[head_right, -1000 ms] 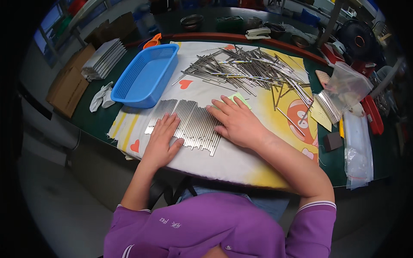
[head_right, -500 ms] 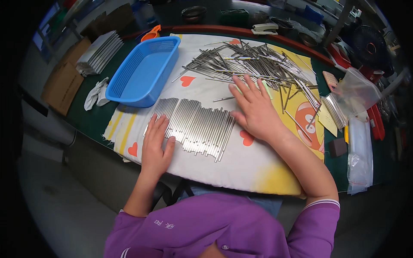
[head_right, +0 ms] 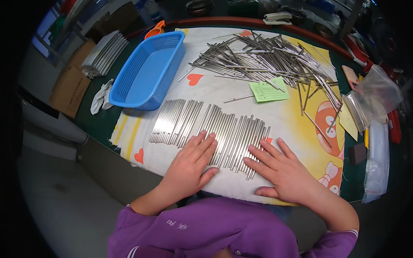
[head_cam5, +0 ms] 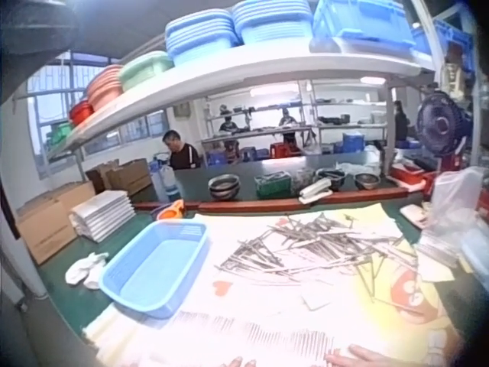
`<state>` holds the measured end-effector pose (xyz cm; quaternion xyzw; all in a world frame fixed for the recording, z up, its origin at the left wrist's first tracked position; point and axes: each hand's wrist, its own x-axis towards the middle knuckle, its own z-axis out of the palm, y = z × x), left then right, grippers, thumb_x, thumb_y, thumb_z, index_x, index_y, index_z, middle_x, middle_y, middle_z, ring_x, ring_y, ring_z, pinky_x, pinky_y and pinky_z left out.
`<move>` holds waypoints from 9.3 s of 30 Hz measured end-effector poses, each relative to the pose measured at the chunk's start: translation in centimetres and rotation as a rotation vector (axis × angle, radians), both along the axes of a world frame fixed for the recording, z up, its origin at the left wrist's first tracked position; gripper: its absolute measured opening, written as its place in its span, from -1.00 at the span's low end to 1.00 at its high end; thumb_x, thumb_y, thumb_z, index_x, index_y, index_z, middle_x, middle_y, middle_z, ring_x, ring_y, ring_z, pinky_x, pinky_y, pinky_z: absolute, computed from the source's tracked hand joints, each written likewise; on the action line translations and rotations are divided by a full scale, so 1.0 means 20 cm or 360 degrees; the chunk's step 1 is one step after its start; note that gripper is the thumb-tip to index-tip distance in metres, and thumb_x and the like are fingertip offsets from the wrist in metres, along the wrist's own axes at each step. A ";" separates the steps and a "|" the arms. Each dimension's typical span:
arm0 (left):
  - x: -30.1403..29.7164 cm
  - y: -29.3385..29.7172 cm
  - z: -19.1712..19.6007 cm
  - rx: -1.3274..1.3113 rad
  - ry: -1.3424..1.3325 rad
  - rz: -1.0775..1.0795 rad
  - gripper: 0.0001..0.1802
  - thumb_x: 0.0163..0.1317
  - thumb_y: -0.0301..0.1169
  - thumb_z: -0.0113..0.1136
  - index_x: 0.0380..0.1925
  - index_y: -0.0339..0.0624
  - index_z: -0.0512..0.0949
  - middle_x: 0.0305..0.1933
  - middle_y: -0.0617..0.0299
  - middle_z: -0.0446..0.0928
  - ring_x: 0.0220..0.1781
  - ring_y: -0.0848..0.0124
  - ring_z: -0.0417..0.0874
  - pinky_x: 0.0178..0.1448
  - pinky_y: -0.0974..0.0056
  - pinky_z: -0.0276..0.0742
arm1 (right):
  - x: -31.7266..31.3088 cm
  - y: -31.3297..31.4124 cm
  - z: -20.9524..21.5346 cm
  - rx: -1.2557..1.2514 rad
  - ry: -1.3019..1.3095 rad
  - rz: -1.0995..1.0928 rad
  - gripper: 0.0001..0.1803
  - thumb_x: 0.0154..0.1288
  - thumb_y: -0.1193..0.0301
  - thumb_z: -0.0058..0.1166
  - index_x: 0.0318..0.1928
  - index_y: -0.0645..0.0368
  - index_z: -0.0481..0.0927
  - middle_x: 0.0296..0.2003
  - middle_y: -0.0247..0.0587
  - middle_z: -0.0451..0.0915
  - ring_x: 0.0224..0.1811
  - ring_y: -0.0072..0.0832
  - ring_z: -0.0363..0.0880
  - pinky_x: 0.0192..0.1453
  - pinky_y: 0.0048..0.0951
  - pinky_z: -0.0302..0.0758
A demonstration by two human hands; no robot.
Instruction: The recorder is manually sorting a pile of thin metal pins on a workbench and then placing a batch of them into a clear plastic bag.
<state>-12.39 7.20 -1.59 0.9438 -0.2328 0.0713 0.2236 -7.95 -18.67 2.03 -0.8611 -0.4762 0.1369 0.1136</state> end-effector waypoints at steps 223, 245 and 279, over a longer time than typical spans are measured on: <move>0.55 -0.56 0.26 -0.1142 0.1030 -0.1121 -0.40 -0.19 -0.50 0.37 -0.09 -0.22 0.31 -0.35 0.25 0.59 0.30 0.29 0.27 0.34 0.16 0.10 | 0.12 -0.02 -0.13 0.1711 0.0981 -0.0555 -0.42 -0.10 0.41 0.40 -0.04 0.13 0.41 -0.17 -0.31 0.53 -0.10 -0.51 0.51 0.03 -0.43 0.47; 0.58 -0.54 0.24 -0.1103 0.1204 -0.1319 -0.48 -0.16 -0.49 0.42 -0.15 -0.20 0.39 -0.42 0.23 0.58 0.37 0.12 0.18 0.34 0.05 0.09 | 0.11 0.00 -0.20 0.1737 0.0772 -0.0662 -0.58 -0.01 0.37 0.30 -0.13 0.18 0.46 -0.22 -0.27 0.55 -0.15 -0.48 0.53 -0.01 -0.45 0.47; 0.56 -0.54 0.21 -0.1143 0.1573 -0.1164 -0.66 -0.03 -0.47 0.29 -0.23 -0.20 0.42 -0.32 0.28 0.51 -0.24 0.49 0.55 -0.12 0.37 0.47 | 0.17 -0.19 0.34 0.0904 -0.0379 -0.0304 -0.69 -0.17 0.59 0.23 -0.31 0.02 0.60 -0.35 -0.38 0.48 -0.28 -0.42 0.48 -0.23 -0.44 0.39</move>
